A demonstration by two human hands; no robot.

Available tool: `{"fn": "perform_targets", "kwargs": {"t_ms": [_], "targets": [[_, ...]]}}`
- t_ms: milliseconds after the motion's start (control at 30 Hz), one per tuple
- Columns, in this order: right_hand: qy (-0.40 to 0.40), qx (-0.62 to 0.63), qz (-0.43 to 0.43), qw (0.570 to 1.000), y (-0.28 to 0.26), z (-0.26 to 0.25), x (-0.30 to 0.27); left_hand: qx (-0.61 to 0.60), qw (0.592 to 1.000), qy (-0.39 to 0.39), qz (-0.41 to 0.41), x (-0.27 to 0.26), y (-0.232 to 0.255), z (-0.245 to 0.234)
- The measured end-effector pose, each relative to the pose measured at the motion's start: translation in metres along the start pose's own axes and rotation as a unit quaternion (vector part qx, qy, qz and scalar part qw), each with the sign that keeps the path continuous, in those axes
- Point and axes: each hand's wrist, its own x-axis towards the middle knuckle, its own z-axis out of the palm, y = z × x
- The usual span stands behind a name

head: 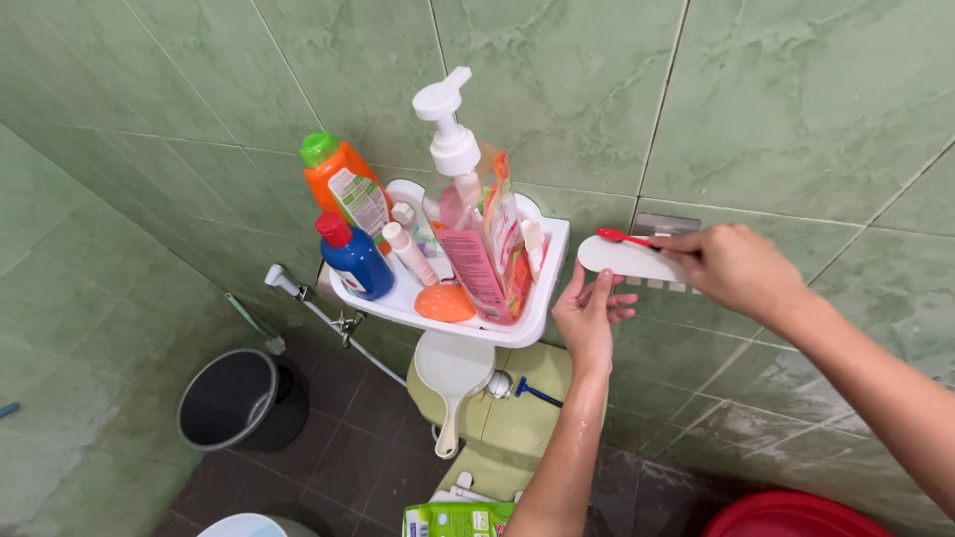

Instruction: The person is cleaning various items in a bathroom, including a toothbrush holder and small containers, using a brush and water from a bucket.

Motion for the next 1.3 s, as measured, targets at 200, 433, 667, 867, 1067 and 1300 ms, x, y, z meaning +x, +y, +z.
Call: {"fn": "perform_targets", "kwargs": {"t_ms": [200, 433, 667, 867, 1067, 1300], "targets": [[-0.114, 0.132, 0.054, 0.983, -0.019, -0.004, 0.001, -0.015, 1.000, -0.008, 0.002, -0.002, -0.006, -0.005], [-0.057, 0.088, 0.018, 0.994, -0.002, -0.023, -0.036, -0.011, 1.000, -0.003, 0.002, 0.000, -0.006, -0.006], [-0.062, 0.040, 0.180, 0.981, 0.015, -0.023, -0.062, 0.002, 0.999, -0.046, -0.003, -0.003, -0.002, 0.004], [-0.001, 0.122, 0.064, 0.990, 0.036, -0.030, -0.068, 0.005, 1.000, -0.001, -0.022, 0.001, -0.003, 0.001], [-0.167, 0.094, 0.270, 0.944, 0.037, -0.056, -0.111, 0.022, 1.000, -0.003, -0.019, -0.002, -0.006, -0.014], [-0.012, 0.170, 0.191, 0.967, 0.046, 0.010, -0.114, 0.054, 0.997, 0.004, -0.058, -0.005, -0.034, -0.022]]}}
